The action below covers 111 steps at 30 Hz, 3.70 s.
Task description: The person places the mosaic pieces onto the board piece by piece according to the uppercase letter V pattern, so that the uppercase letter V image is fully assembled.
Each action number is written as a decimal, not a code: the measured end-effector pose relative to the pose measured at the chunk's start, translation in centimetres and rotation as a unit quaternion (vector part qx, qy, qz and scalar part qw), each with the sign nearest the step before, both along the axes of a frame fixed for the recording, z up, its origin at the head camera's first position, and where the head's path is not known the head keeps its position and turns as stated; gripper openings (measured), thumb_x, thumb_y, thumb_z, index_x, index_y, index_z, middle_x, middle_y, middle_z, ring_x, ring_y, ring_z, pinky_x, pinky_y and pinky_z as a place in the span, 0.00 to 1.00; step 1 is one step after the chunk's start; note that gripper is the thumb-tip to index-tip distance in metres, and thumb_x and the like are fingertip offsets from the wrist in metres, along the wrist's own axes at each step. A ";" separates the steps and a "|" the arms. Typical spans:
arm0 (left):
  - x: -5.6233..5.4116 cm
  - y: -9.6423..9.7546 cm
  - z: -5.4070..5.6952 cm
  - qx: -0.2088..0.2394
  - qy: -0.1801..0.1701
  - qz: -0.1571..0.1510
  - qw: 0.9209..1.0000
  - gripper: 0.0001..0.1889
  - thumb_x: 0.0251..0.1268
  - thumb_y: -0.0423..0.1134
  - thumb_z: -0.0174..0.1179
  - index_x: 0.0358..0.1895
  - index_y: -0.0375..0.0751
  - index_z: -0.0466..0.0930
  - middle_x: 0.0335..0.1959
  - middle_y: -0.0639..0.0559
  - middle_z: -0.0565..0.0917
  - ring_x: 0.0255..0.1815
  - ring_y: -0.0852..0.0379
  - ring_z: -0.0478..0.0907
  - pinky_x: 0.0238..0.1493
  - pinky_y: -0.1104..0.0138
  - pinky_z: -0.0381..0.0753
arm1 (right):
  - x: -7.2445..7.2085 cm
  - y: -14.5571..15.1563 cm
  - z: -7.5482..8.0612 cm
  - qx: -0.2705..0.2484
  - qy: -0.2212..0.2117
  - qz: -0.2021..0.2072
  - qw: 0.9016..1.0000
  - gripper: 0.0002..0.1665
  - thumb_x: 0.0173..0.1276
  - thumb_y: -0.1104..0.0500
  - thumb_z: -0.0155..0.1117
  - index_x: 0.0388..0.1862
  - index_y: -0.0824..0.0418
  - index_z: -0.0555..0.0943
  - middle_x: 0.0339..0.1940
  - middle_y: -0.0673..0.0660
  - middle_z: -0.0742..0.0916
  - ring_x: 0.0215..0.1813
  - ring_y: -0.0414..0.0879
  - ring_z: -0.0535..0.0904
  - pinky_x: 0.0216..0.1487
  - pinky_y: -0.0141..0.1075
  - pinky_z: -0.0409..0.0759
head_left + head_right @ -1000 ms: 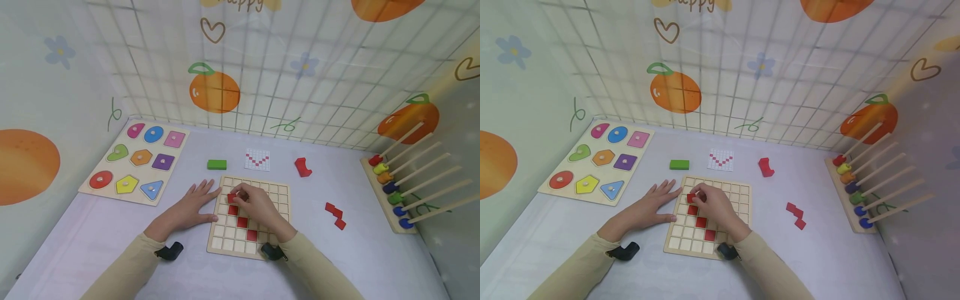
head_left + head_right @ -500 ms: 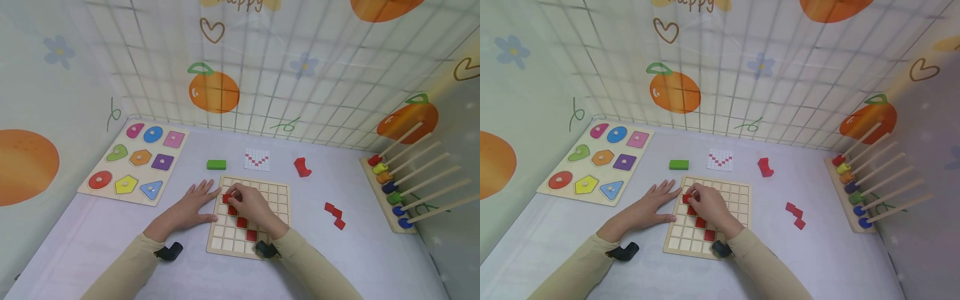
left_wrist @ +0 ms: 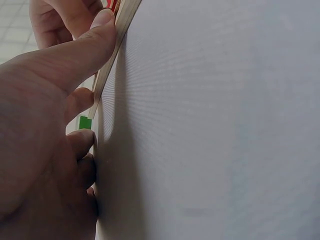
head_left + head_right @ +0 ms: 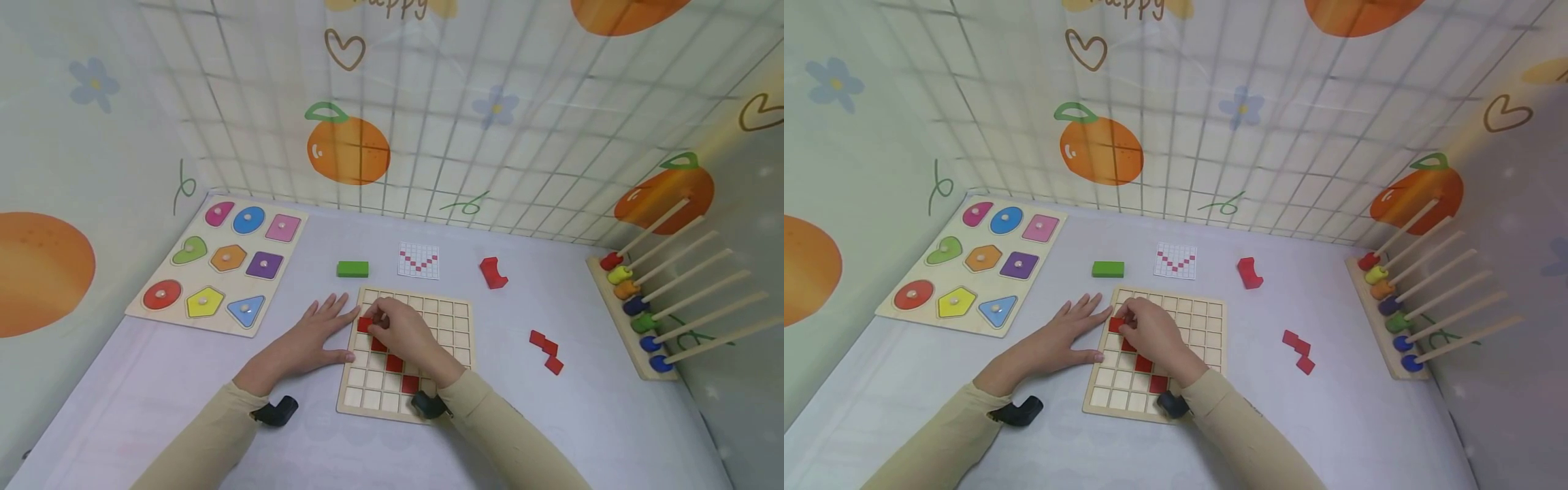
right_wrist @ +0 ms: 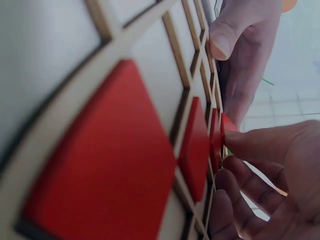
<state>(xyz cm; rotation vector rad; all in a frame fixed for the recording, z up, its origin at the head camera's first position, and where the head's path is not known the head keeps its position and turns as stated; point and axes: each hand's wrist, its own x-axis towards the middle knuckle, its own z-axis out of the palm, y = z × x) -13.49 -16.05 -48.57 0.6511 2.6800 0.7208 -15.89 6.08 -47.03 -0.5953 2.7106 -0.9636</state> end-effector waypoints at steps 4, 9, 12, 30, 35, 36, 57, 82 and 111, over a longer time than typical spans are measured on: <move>0.0 -0.1 0.0 0.001 0.001 -0.001 1.000 0.47 0.62 0.60 0.68 0.81 0.51 0.58 0.84 0.44 0.49 0.84 0.41 0.38 0.81 0.44 0.36 | 0.0 0.0 -0.1 0.009 0.000 0.000 1.000 0.09 0.69 0.59 0.71 0.47 0.53 0.84 0.40 0.46 0.83 0.39 0.40 0.78 0.42 0.31 0.81; -0.1 -0.2 -0.2 0.001 0.003 -0.005 1.000 0.47 0.63 0.61 0.67 0.81 0.52 0.57 0.84 0.44 0.48 0.84 0.42 0.37 0.81 0.44 0.36 | 0.0 -0.2 -0.1 0.020 0.004 -0.003 1.000 0.09 0.69 0.59 0.71 0.47 0.54 0.85 0.43 0.46 0.82 0.40 0.39 0.78 0.42 0.31 0.80; -0.1 -0.2 -0.3 0.000 0.002 -0.005 1.000 0.47 0.63 0.61 0.67 0.81 0.52 0.57 0.84 0.45 0.48 0.84 0.42 0.37 0.81 0.45 0.36 | 0.0 -0.3 0.0 0.023 0.006 -0.003 1.000 0.11 0.69 0.60 0.71 0.49 0.54 0.86 0.43 0.46 0.82 0.39 0.39 0.77 0.41 0.31 0.80; -0.1 -0.2 0.0 0.003 0.005 -0.008 1.000 0.47 0.63 0.60 0.68 0.81 0.50 0.57 0.84 0.44 0.48 0.84 0.42 0.38 0.81 0.44 0.36 | 0.0 -0.3 0.0 0.028 0.013 0.007 1.000 0.10 0.68 0.60 0.71 0.47 0.53 0.89 0.47 0.46 0.83 0.38 0.40 0.77 0.40 0.31 0.79; -0.1 -0.1 -0.1 0.000 0.005 -0.009 1.000 0.46 0.64 0.60 0.68 0.81 0.51 0.57 0.84 0.44 0.48 0.84 0.42 0.38 0.81 0.44 0.36 | 0.0 -0.2 0.0 0.023 0.006 0.005 1.000 0.10 0.69 0.59 0.71 0.48 0.53 0.88 0.46 0.46 0.83 0.38 0.39 0.77 0.40 0.32 0.79; -0.1 -0.1 -0.1 0.000 0.006 -0.009 1.000 0.46 0.64 0.60 0.68 0.81 0.51 0.57 0.84 0.44 0.48 0.84 0.41 0.38 0.81 0.45 0.36 | 0.0 -0.1 0.0 0.022 0.004 0.005 1.000 0.10 0.69 0.59 0.70 0.48 0.53 0.88 0.46 0.46 0.83 0.38 0.39 0.77 0.40 0.32 0.79; 0.0 -0.1 -0.2 0.005 0.004 -0.003 1.000 0.47 0.63 0.59 0.68 0.81 0.51 0.58 0.84 0.44 0.48 0.84 0.41 0.38 0.81 0.44 0.36 | 0.5 1.5 0.2 -0.013 -0.009 0.001 1.000 0.15 0.71 0.58 0.67 0.55 0.51 0.85 0.41 0.46 0.82 0.43 0.42 0.80 0.43 0.33 0.82; 0.1 0.0 -0.1 0.002 0.002 0.000 1.000 0.47 0.63 0.59 0.68 0.81 0.51 0.57 0.84 0.44 0.48 0.84 0.41 0.38 0.81 0.45 0.36 | 2.4 5.2 1.0 -0.022 -0.002 -0.029 0.999 0.13 0.70 0.56 0.69 0.53 0.52 0.86 0.37 0.43 0.82 0.37 0.38 0.78 0.37 0.33 0.81; 0.1 0.0 -0.2 -0.001 0.004 0.004 1.000 0.47 0.62 0.60 0.69 0.81 0.51 0.57 0.84 0.45 0.48 0.84 0.43 0.38 0.82 0.46 0.37 | 4.5 11.5 0.3 -0.029 -0.014 -0.116 0.993 0.15 0.69 0.58 0.72 0.53 0.52 0.85 0.36 0.47 0.82 0.38 0.43 0.78 0.40 0.34 0.84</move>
